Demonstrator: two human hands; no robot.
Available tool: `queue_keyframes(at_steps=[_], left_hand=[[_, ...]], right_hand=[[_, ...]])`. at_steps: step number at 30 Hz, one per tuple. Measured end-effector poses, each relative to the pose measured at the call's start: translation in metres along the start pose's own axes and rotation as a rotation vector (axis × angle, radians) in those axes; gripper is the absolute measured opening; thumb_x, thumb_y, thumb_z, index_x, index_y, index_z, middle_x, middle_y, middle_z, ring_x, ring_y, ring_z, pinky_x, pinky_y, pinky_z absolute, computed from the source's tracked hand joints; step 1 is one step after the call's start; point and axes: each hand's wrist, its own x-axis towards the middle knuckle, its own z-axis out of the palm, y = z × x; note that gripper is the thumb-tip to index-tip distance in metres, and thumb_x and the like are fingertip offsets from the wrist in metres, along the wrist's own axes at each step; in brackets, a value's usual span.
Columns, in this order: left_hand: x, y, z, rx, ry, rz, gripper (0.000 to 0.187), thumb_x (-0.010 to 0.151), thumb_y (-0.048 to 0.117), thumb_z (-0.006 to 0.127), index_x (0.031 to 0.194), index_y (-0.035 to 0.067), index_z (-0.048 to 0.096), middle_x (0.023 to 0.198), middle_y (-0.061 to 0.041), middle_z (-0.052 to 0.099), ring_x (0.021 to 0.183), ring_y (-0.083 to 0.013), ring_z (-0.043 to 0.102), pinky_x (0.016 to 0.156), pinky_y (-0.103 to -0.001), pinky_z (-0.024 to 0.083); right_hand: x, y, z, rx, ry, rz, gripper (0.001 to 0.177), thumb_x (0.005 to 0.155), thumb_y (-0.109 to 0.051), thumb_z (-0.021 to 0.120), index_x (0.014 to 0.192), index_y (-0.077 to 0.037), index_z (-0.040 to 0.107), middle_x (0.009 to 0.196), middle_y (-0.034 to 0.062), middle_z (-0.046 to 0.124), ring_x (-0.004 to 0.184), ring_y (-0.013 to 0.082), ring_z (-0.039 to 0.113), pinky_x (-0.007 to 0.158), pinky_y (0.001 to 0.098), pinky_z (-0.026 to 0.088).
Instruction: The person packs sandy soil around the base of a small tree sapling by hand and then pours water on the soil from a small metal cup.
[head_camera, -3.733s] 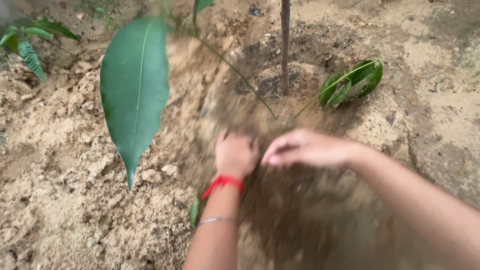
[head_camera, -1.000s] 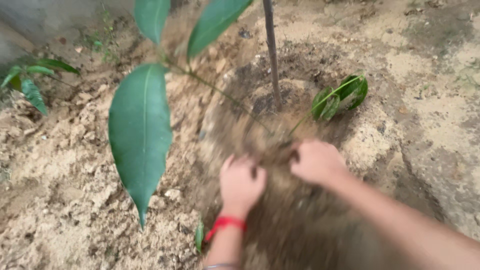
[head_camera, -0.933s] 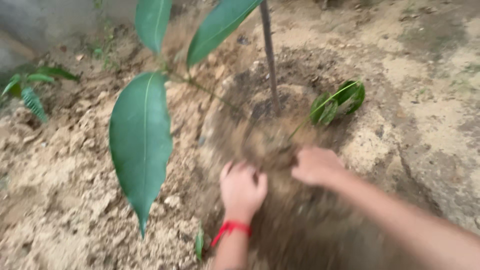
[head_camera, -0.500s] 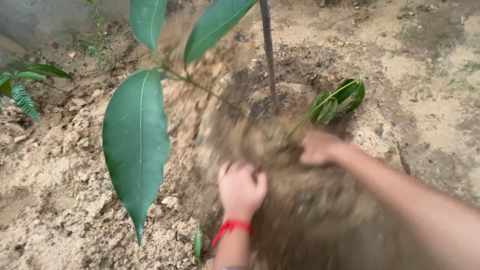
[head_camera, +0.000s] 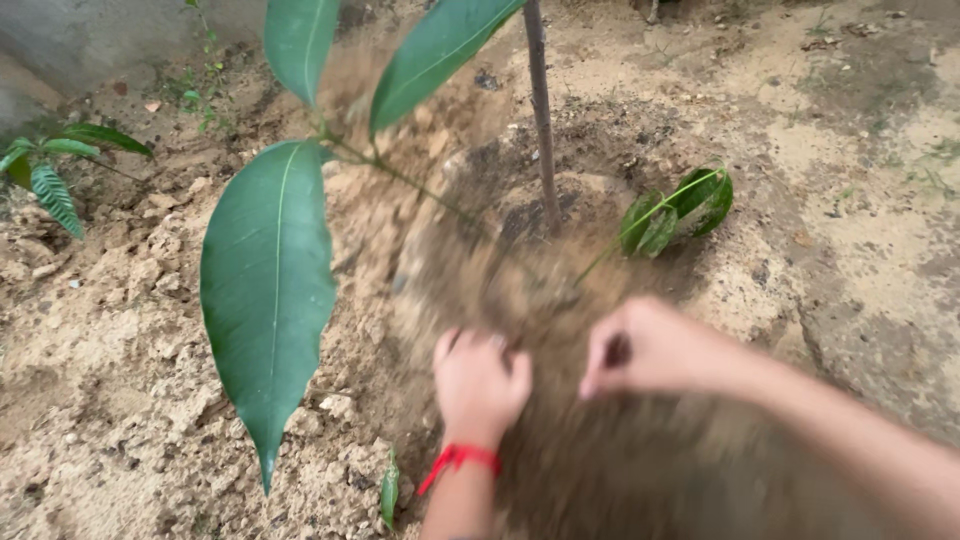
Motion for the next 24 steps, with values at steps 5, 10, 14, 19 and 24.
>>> queue_keyframes(at_steps=[5, 10, 14, 19, 24], left_hand=[[0.002, 0.001, -0.002, 0.018, -0.032, -0.012, 0.03, 0.078, 0.032, 0.059, 0.076, 0.007, 0.075, 0.084, -0.017, 0.073, 0.088, -0.0328, 0.068, 0.104, -0.048, 0.042], [0.002, 0.002, -0.002, 0.008, -0.022, -0.007, 0.03, 0.078, 0.032, 0.059, 0.076, 0.006, 0.075, 0.084, -0.017, 0.073, 0.087, -0.033, 0.068, 0.104, -0.049, 0.041], [0.0, 0.001, -0.002, 0.001, -0.012, -0.004, 0.031, 0.078, 0.033, 0.06, 0.075, 0.007, 0.075, 0.082, -0.017, 0.073, 0.087, -0.0329, 0.068, 0.104, -0.049, 0.042], [-0.001, -0.001, -0.001, -0.006, 0.009, -0.006, 0.032, 0.078, 0.034, 0.059, 0.077, 0.007, 0.077, 0.083, -0.017, 0.073, 0.088, -0.0332, 0.068, 0.104, -0.049, 0.043], [-0.001, -0.002, 0.003, 0.027, 0.012, 0.008, 0.032, 0.077, 0.034, 0.06, 0.077, 0.007, 0.077, 0.08, -0.017, 0.073, 0.09, -0.0332, 0.069, 0.104, -0.049, 0.042]], right_hand=[[0.057, 0.013, 0.013, -0.285, 0.293, 0.018, 0.035, 0.086, -0.021, 0.074, 0.12, -0.011, 0.071, 0.123, 0.0091, 0.07, 0.114, 0.0235, 0.066, 0.105, 0.0384, 0.052], [0.115, 0.033, 0.036, -0.537, 0.243, -0.075, 0.071, 0.08, -0.01, 0.074, 0.143, 0.006, 0.046, 0.153, 0.023, 0.037, 0.139, 0.037, 0.045, 0.116, 0.0428, 0.038], [0.105, 0.032, 0.051, -0.553, 0.05, 0.099, 0.051, 0.093, -0.024, 0.065, 0.137, -0.001, 0.054, 0.155, 0.0217, 0.034, 0.134, 0.0351, 0.048, 0.114, 0.0426, 0.042], [0.082, 0.036, 0.056, -0.484, 0.089, 0.076, 0.031, 0.096, -0.025, 0.056, 0.122, -0.012, 0.066, 0.13, 0.0113, 0.058, 0.123, 0.0297, 0.058, 0.107, 0.0437, 0.048], [0.049, 0.025, 0.051, -0.363, 0.242, -0.045, 0.022, 0.092, -0.027, 0.065, 0.108, -0.014, 0.071, 0.11, 0.0075, 0.067, 0.114, 0.0267, 0.063, 0.103, 0.0411, 0.049]])
